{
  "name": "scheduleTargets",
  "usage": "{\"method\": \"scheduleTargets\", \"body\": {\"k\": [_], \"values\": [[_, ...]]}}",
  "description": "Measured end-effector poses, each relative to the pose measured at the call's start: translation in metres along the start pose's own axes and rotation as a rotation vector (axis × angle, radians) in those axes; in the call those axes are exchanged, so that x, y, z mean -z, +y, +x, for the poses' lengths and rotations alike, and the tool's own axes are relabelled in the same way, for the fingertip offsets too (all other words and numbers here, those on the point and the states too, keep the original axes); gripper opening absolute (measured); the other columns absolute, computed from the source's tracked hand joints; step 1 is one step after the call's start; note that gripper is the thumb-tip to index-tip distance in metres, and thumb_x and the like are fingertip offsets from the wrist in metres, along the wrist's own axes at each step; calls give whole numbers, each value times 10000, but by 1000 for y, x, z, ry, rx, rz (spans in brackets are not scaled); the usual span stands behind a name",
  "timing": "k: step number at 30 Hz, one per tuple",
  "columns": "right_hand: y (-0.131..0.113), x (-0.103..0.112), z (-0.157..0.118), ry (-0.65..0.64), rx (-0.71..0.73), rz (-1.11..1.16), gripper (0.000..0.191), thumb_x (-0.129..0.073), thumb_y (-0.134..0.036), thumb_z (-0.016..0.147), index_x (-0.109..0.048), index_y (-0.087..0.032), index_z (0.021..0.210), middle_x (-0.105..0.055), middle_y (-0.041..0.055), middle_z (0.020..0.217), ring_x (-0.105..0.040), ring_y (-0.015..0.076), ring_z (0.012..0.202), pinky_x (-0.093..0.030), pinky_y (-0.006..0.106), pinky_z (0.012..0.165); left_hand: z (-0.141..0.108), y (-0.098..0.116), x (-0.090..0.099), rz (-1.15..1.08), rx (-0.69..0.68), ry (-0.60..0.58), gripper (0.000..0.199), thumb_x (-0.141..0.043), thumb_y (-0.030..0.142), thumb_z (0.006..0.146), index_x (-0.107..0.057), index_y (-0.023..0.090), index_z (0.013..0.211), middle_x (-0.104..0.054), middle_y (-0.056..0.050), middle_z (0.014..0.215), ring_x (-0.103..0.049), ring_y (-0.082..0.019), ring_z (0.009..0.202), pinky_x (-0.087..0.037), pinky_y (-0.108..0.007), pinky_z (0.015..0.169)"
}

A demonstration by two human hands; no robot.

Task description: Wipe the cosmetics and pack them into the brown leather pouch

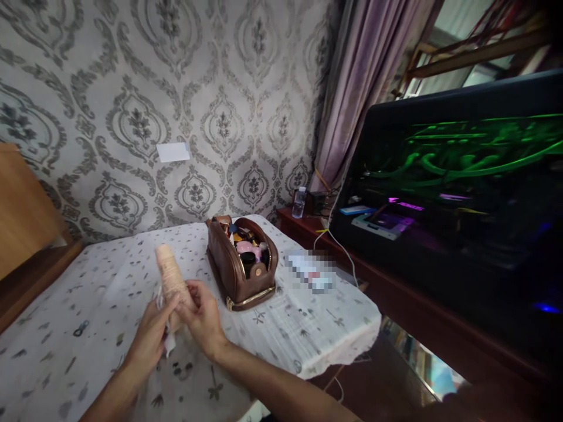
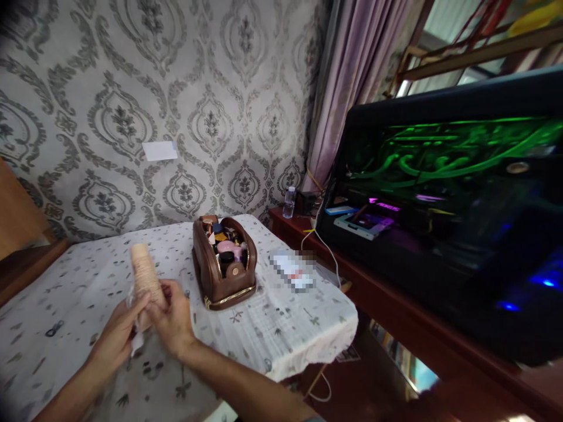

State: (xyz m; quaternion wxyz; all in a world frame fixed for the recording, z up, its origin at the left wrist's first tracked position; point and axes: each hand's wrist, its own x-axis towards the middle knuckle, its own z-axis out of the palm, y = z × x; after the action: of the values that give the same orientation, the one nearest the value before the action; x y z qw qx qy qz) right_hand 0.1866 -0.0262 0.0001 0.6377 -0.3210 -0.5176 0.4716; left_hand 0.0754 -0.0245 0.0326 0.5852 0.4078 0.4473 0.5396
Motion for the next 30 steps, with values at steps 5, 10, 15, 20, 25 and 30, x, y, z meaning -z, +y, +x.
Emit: {"method": "scheduleTargets", "body": {"k": [5, 10, 15, 20, 25, 30], "values": [[-30, 37, -3, -68, 22, -220, 432, -716, -424, 824, -645, -223, 1200, -698, 42, 1003, -641, 206, 882, -519, 310, 760, 2, 12, -22, 74, -5, -82, 612, -892, 500, 563, -664, 129, 993, -752, -71, 819, -730, -279, 794, -572, -320, 661], [-104, 81, 21, 83, 57, -223, 539, -639, -582, 861, -623, -201, 1242, -671, 19, 812, -619, 157, 689, -491, 252, 594, 26, 48, -50, 465, -402, -260, 526, -753, 514, 759, -649, 188, 1158, -746, -80, 1051, -695, -289, 994, -562, -368, 873], [-175, 120, 40, -130, -287, 86, 682, -368, -743, 920, -618, -174, 1200, -693, 38, 692, -620, 144, 498, -411, 197, 398, 54, 79, -87, 1122, -1053, -409, 340, -526, 285, 918, -642, 222, 1231, -687, -103, 1183, -615, -291, 1134, -517, -401, 953], [-186, 144, 34, -108, -231, 22, 452, -807, -398, 748, -656, -186, 1117, -723, 14, 820, -655, 133, 582, -492, 199, 458, 81, 92, -123, 1260, -1311, -575, 463, -410, 83, 896, -621, 233, 1279, -645, -74, 1343, -500, -244, 1322, -478, -389, 1049], [-170, 151, 55, 10, -246, 12, 475, -838, -276, 680, -623, -188, 1094, -727, 5, 816, -681, 159, 656, -550, 248, 537, 106, 90, -147, 1267, -1324, -619, 437, -442, 79, 889, -621, 203, 1268, -645, -95, 1336, -499, -245, 1336, -492, -401, 1038], [-147, 165, 96, 61, -208, -230, 420, -817, -230, 650, -664, -166, 1036, -623, -69, 555, -555, 105, 462, -404, 187, 433, 137, 91, -143, 1274, -1135, -315, 528, -473, 74, 838, -583, 225, 1333, -644, -103, 1333, -586, -278, 1228, -495, -405, 997]]}}
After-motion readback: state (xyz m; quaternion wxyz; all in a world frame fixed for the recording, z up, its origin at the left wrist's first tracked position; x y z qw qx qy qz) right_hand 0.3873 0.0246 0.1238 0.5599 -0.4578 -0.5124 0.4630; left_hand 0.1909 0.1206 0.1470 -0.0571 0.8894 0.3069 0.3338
